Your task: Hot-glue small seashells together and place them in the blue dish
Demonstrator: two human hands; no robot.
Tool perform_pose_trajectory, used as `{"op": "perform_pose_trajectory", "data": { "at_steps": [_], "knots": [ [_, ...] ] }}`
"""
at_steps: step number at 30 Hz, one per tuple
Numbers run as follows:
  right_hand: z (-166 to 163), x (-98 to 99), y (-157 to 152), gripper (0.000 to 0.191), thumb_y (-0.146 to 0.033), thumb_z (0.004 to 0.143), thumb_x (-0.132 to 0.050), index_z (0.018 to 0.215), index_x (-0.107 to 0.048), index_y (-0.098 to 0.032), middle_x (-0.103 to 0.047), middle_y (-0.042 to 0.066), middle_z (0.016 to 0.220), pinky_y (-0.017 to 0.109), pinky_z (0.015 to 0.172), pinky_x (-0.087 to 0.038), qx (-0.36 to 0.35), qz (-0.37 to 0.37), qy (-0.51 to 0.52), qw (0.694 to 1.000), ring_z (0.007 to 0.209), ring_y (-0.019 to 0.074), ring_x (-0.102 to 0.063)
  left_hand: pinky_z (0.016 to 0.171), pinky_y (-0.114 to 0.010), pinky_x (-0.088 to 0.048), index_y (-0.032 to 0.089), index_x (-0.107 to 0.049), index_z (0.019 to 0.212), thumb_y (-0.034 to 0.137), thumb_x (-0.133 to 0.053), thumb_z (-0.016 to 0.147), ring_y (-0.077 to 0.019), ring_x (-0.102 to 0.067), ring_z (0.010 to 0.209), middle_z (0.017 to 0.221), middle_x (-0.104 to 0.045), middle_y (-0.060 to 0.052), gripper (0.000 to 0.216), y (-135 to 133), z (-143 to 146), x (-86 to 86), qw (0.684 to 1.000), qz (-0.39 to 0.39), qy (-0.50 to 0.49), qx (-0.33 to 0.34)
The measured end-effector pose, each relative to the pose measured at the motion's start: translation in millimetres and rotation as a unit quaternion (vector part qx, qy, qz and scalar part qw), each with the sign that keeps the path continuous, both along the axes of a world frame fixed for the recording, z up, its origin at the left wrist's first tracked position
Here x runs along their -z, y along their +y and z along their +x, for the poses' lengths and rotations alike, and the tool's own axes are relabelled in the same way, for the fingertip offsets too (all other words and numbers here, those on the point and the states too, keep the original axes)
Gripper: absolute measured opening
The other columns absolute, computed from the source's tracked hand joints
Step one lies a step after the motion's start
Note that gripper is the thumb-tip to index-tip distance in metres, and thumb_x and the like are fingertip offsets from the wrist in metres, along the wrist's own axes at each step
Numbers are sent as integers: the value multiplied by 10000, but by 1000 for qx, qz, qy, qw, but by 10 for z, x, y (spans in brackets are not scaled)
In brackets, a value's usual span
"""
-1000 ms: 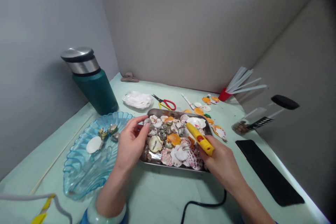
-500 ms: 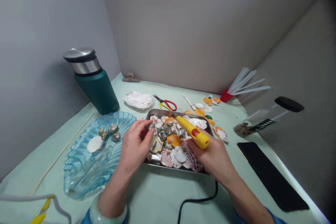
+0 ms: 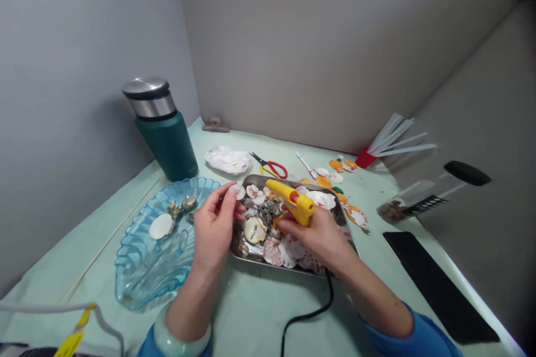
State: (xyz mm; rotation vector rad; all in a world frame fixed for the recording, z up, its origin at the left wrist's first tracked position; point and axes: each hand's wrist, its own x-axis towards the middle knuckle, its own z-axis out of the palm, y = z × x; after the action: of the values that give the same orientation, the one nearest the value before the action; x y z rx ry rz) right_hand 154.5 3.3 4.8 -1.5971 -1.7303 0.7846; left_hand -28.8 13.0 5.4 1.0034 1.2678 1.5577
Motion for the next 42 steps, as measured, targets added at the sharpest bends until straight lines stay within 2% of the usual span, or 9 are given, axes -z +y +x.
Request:
{"op": "perform_pose_trajectory", "data": {
  "at_steps": [8, 14, 21, 23, 26, 29, 33, 36, 42],
  "knots": [
    [-343, 28, 176, 154, -134, 743, -623, 878, -618, -208, -646, 7, 817, 258, 662, -406, -123, 64, -86, 987, 746, 180, -578, 500, -219, -458, 156, -651, 888, 348, -643, 769, -97, -551, 584, 794, -624, -9, 225, 59, -53, -37, 970, 72, -193, -129],
    [-397, 141, 210, 329, -13, 665, -612, 923, -635, -215, -574, 30, 846, 287, 741, -370, -171, 79, -130, 973, 850, 208, -520, 518, -241, -457, 164, -614, 849, 313, -594, 773, -105, -564, 579, 797, -618, -3, 168, 96, -136, -24, 947, 102, -216, -216],
    [-367, 128, 205, 236, -43, 647, -647, 817, -629, -206, -567, 10, 789, 323, 746, -379, -150, 25, 0, 988, 803, 203, -518, 537, -237, -483, 172, -589, 875, 289, -588, 782, -105, -566, 597, 811, -595, -10, 150, 110, -178, -43, 938, 114, -235, -229],
    [-317, 68, 177, 149, -128, 695, -660, 815, -612, -202, -578, -3, 760, 301, 692, -413, -127, -11, 93, 988, 727, 175, -532, 535, -229, -485, 175, -594, 868, 305, -615, 778, -99, -563, 598, 828, -599, -10, 160, 88, -157, -70, 945, 114, -236, -196],
    [-225, -31, 106, 168, -255, 743, -669, 881, -590, -201, -578, -21, 725, 263, 602, -443, -86, -70, 242, 964, 620, 132, -537, 499, -211, -464, 176, -613, 907, 353, -638, 783, -92, -541, 557, 767, -604, 2, 217, 16, -84, -104, 970, 90, -210, -81],
    [-131, -94, 24, 264, -309, 708, -720, 904, -587, -192, -566, -38, 680, 242, 544, -452, -49, -123, 367, 921, 552, 108, -524, 495, -204, -448, 167, -633, 998, 373, -646, 796, -93, -524, 500, 586, -574, 34, 289, -67, 19, -97, 987, 22, -146, 69],
    [-22, -95, -48, 273, -289, 624, -797, 776, -610, -162, -559, -44, 574, 214, 498, -456, -15, -190, 478, 857, 491, 89, -511, 494, -209, -454, 150, -630, 1115, 411, -635, 805, -96, -537, 466, 530, -590, 28, 406, -115, 147, -39, 967, -61, -130, 212],
    [34, -62, -69, 252, -257, 637, -797, 778, -618, -147, -567, -37, 559, 183, 482, -449, -4, -237, 539, 809, 473, 71, -510, 520, -215, -482, 136, -644, 1113, 394, -681, 773, -113, -591, 515, 592, -653, -14, 429, -111, 204, -9, 945, -112, -151, 267],
    [71, -21, -52, 306, -211, 655, -785, 881, -581, -184, -543, -67, 510, 143, 477, -454, 21, -270, 614, 741, 445, 55, -501, 667, -248, -534, 151, -673, 1037, 292, -762, 711, -151, -676, 706, 863, -728, -74, 366, -96, 226, 48, 925, -161, -187, 289]
  ]
}}
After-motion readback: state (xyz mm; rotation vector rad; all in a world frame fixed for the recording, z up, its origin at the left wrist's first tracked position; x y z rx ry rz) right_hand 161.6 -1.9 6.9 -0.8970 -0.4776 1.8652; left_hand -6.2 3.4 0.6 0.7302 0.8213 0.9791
